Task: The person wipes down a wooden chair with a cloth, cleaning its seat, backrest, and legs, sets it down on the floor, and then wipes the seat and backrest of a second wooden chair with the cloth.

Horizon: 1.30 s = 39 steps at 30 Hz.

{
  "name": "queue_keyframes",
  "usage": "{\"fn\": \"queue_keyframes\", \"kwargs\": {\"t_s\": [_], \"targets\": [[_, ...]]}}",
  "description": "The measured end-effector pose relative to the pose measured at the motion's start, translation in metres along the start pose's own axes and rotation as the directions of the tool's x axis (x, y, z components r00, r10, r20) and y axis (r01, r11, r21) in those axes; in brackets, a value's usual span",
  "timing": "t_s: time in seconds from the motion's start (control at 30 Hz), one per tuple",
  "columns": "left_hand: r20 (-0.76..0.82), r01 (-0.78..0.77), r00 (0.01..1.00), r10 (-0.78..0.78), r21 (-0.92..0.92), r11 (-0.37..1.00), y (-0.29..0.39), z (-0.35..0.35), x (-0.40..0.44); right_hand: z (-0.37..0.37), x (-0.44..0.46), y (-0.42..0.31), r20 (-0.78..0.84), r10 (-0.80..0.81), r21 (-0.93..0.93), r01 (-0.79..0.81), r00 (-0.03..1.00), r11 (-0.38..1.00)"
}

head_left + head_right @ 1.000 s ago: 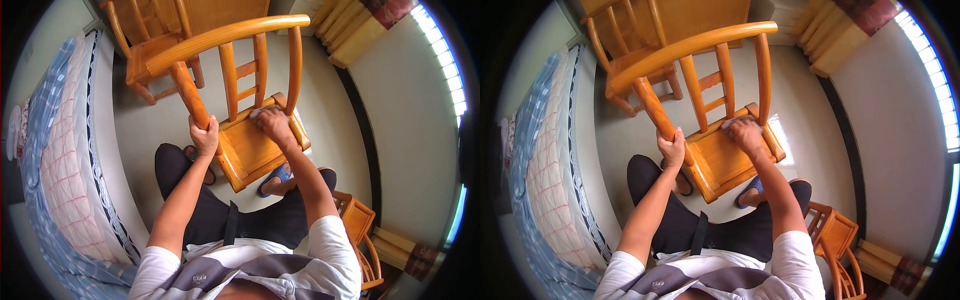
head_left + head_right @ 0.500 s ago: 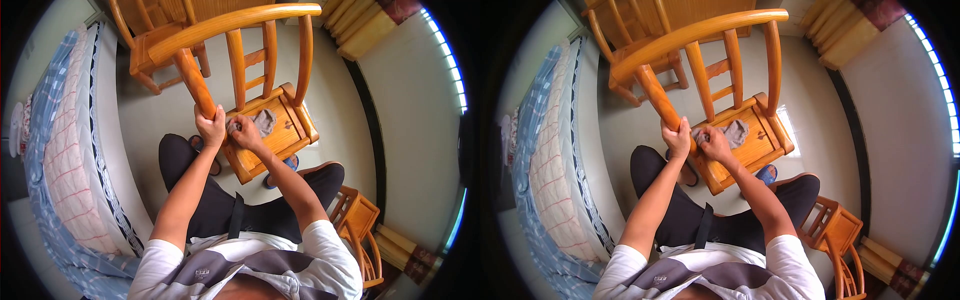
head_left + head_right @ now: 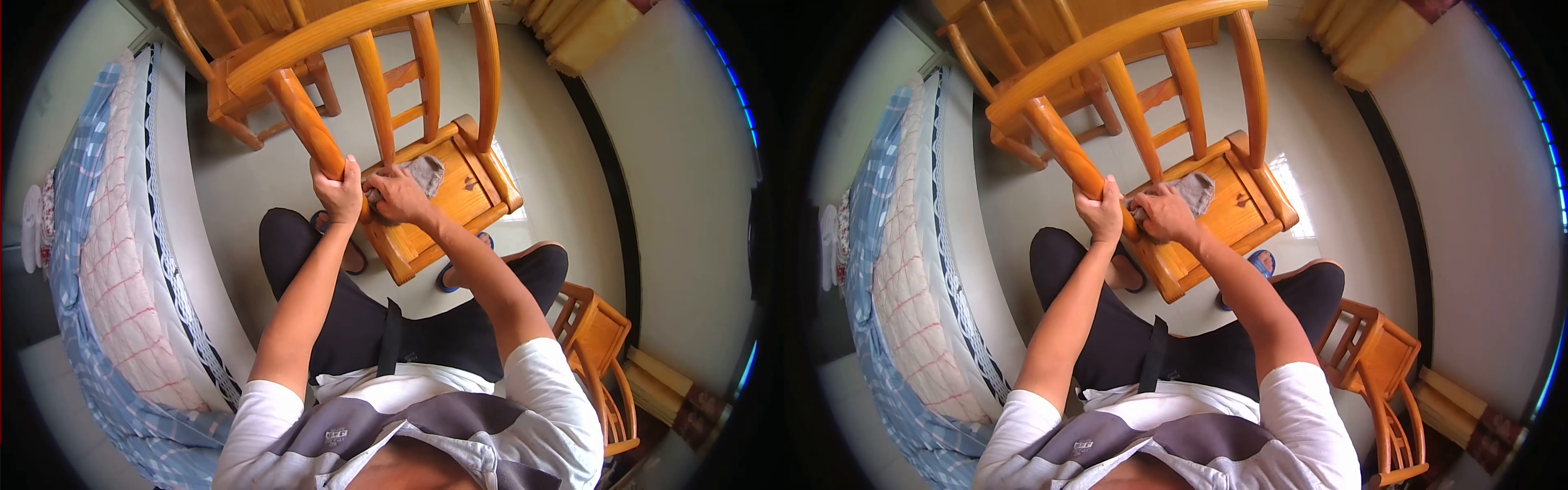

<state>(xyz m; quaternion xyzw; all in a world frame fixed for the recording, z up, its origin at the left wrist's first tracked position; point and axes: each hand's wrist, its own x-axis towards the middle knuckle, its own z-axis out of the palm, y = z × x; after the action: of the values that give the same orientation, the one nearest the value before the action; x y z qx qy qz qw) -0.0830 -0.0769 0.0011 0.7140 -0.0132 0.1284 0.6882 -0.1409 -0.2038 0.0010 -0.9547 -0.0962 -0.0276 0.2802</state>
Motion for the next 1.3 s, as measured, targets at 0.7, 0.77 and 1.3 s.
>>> {"fn": "queue_keyframes", "kwargs": {"t_s": [0.7,0.77,1.3], "targets": [[-0.005,-0.027,1.0,0.027,0.01,1.0,0.002,0.001,0.004,-0.001,-0.012,0.021,-0.059,0.207,-0.142,-0.213,0.977,0.967],[-0.004,-0.021,1.0,0.021,-0.005,1.0,0.002,0.003,0.005,0.006,-0.006,0.019,-0.021,0.32,-0.045,-0.321,0.947,0.946],[0.003,-0.03,1.0,0.03,0.012,0.999,0.002,0.003,0.006,-0.028,-0.12,-0.024,0.416,0.169,-0.018,-0.178,0.893,0.984]]}}
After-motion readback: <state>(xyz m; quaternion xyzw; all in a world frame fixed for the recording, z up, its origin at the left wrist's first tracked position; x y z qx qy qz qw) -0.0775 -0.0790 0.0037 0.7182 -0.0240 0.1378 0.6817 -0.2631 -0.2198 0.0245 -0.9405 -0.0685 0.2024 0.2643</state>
